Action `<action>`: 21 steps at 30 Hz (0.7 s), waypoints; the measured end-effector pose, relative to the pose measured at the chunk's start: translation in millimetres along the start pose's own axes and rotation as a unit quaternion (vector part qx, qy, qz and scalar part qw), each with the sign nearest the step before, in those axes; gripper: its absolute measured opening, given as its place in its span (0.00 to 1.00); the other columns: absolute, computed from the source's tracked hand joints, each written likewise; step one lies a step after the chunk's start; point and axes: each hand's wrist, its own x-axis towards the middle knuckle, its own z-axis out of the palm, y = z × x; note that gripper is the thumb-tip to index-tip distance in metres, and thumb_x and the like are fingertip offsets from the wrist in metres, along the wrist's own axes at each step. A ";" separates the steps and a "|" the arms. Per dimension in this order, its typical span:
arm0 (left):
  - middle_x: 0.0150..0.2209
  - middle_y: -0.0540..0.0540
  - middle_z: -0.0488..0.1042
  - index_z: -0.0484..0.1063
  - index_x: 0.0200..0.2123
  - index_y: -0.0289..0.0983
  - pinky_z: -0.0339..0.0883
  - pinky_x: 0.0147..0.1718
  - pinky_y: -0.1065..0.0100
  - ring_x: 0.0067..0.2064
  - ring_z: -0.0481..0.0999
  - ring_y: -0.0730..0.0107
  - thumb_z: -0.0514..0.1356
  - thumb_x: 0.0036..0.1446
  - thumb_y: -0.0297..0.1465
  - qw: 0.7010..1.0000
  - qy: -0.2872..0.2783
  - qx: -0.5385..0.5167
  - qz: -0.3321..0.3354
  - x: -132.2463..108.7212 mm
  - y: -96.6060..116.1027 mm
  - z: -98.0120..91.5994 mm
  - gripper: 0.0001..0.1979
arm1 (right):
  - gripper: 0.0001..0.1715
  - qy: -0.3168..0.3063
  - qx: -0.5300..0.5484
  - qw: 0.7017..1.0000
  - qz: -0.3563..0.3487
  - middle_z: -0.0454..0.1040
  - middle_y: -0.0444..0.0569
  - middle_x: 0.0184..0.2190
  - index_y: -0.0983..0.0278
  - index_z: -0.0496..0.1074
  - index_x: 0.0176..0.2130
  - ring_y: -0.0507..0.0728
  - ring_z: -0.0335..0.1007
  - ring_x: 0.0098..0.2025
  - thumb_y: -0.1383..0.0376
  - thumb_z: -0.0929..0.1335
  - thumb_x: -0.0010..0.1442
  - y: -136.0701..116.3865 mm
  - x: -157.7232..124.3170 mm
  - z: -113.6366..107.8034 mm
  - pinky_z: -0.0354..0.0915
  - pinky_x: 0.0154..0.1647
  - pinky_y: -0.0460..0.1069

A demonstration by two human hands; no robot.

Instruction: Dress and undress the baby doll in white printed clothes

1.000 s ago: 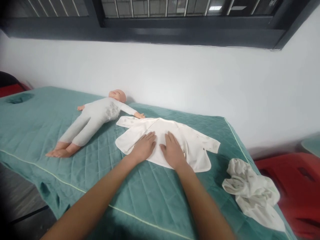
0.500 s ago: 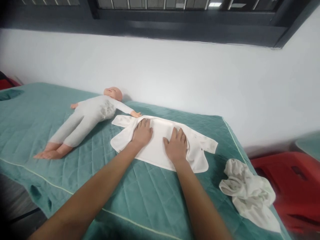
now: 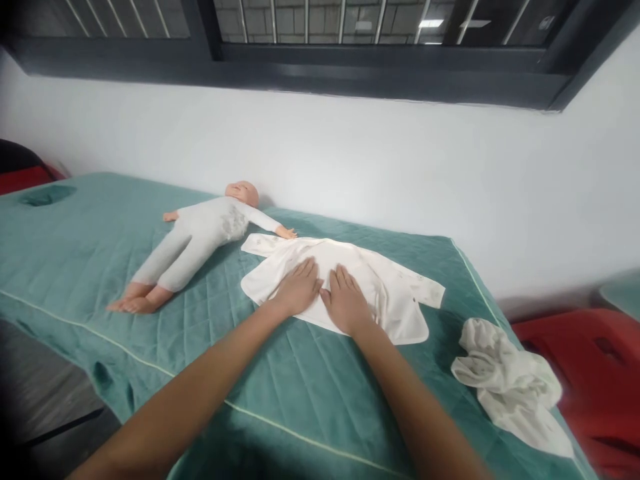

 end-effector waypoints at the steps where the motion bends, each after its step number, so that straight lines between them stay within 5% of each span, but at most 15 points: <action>1: 0.70 0.32 0.57 0.60 0.66 0.26 0.51 0.69 0.57 0.72 0.55 0.56 0.45 0.69 0.36 0.999 -0.010 -0.034 0.027 -8.2 -5.3 -9.9 0.28 | 0.39 0.001 0.022 1.000 -0.013 0.50 0.70 0.71 0.79 0.57 0.67 0.67 0.42 0.74 0.53 0.53 0.71 -2.9 2.5 -0.9 0.48 0.71 0.62; 5: 0.60 0.46 0.74 0.72 0.59 0.40 0.63 0.63 0.63 0.62 0.72 0.63 0.49 0.68 0.40 0.970 0.017 -0.222 0.094 -33.2 -51.4 -71.5 0.23 | 0.37 0.045 0.134 0.990 -0.030 0.51 0.62 0.72 0.70 0.57 0.69 0.65 0.46 0.73 0.52 0.56 0.70 -24.8 40.3 -12.3 0.49 0.72 0.62; 8: 0.56 0.47 0.77 0.76 0.53 0.42 0.64 0.62 0.61 0.59 0.74 0.63 0.49 0.67 0.40 0.958 0.142 -0.247 0.026 -45.4 -114.7 -118.4 0.20 | 0.34 0.074 0.213 0.974 -0.014 0.56 0.54 0.70 0.60 0.57 0.69 0.64 0.53 0.71 0.52 0.59 0.68 -57.0 99.8 -20.1 0.53 0.70 0.62; 12: 0.58 0.41 0.74 0.73 0.55 0.36 0.58 0.66 0.54 0.62 0.70 0.57 0.54 0.62 0.35 0.935 0.295 -0.159 -0.114 -60.7 -216.7 -152.2 0.20 | 0.36 0.071 0.276 0.958 0.014 0.61 0.59 0.67 0.65 0.56 0.68 0.65 0.58 0.68 0.55 0.62 0.66 -108.2 198.4 -13.0 0.58 0.67 0.61; 16: 0.61 0.33 0.71 0.66 0.61 0.32 0.63 0.61 0.47 0.60 0.72 0.49 0.57 0.60 0.40 0.926 0.210 -0.196 -0.247 -71.9 -286.1 -157.9 0.29 | 0.45 0.014 0.288 0.952 0.105 0.66 0.67 0.63 0.72 0.45 0.70 0.68 0.63 0.65 0.50 0.61 0.66 -144.2 284.2 5.2 0.59 0.65 0.62; 21: 0.44 0.36 0.82 0.72 0.58 0.36 0.76 0.47 0.52 0.47 0.81 0.51 0.52 0.63 0.50 0.904 0.149 -0.331 -0.224 -61.9 -310.1 -150.4 0.30 | 0.59 -0.030 0.297 0.945 0.135 0.62 0.76 0.64 0.78 0.46 0.69 0.74 0.65 0.63 0.37 0.62 0.60 -165.6 348.0 16.1 0.62 0.61 0.64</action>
